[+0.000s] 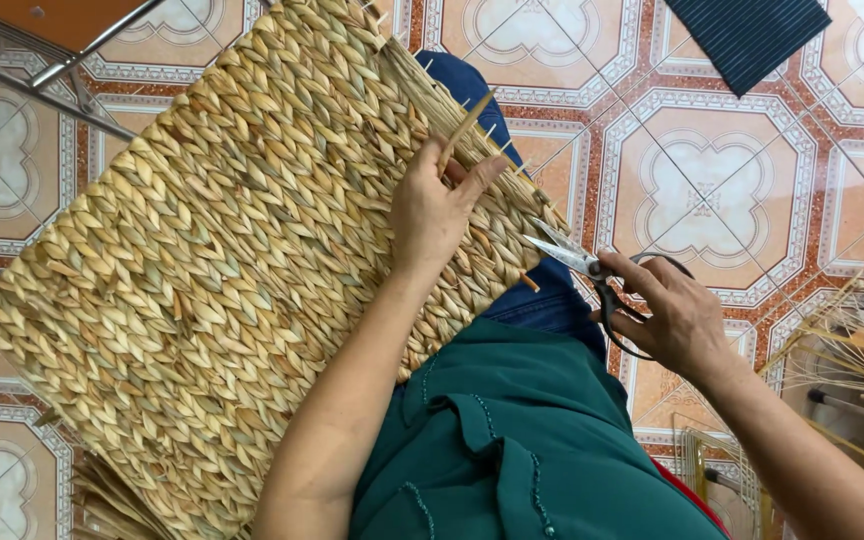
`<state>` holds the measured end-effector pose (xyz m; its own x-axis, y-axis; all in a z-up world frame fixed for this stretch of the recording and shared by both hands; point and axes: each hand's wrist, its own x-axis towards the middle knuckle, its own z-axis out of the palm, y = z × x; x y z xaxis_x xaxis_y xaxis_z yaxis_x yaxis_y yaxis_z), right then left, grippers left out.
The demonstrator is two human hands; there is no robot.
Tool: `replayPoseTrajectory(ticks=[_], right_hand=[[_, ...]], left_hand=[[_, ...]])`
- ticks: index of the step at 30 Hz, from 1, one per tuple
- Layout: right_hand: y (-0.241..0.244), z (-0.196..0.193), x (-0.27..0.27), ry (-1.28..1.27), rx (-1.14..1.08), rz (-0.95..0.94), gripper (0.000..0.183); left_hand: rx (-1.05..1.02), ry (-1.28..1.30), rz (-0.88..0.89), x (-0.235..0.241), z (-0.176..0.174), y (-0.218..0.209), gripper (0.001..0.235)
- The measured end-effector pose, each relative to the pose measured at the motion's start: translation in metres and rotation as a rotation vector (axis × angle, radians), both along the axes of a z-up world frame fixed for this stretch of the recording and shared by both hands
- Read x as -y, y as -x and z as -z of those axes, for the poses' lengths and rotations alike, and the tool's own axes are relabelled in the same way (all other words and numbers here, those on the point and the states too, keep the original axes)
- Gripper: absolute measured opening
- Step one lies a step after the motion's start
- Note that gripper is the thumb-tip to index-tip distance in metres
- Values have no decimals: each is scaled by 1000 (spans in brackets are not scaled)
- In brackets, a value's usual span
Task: Trimming excess fibers and weaving a dried plant fiber mat using scissors.
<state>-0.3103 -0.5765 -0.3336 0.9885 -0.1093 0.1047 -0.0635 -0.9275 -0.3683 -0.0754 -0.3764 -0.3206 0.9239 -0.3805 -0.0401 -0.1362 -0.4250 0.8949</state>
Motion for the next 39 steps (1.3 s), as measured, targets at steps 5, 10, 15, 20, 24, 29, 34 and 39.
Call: replayPoseTrajectory(ticks=[5,10,15,20,24,29,34,39], right_hand=[[3,-5,-1,-9,19,43,73],[1,-4,0,109,-57,64,70],[-19,-20,-5,209,-7,19,66],[-27,-15,-3,254,-5,-24,70],[-26,-2,1,175,5,-39,72],[-24,5,3,102,-19,-46,67],[-20,17,7,-506,-126,121,69],[-22,20,10,-684,-232,198,68]], left_hand=[[-246,-69,18,-1,16,-4,42],[-421,516,141,-12,22,-2,31],[-449,468,176,-16,25,-2,30],[-453,472,164,-13,29,-1,30],[-464,491,126,-8,32,-3,30],[-581,638,-10,-17,29,-18,32],[-664,978,-82,-56,-24,-18,23],[-364,862,-112,-54,-50,32,23]])
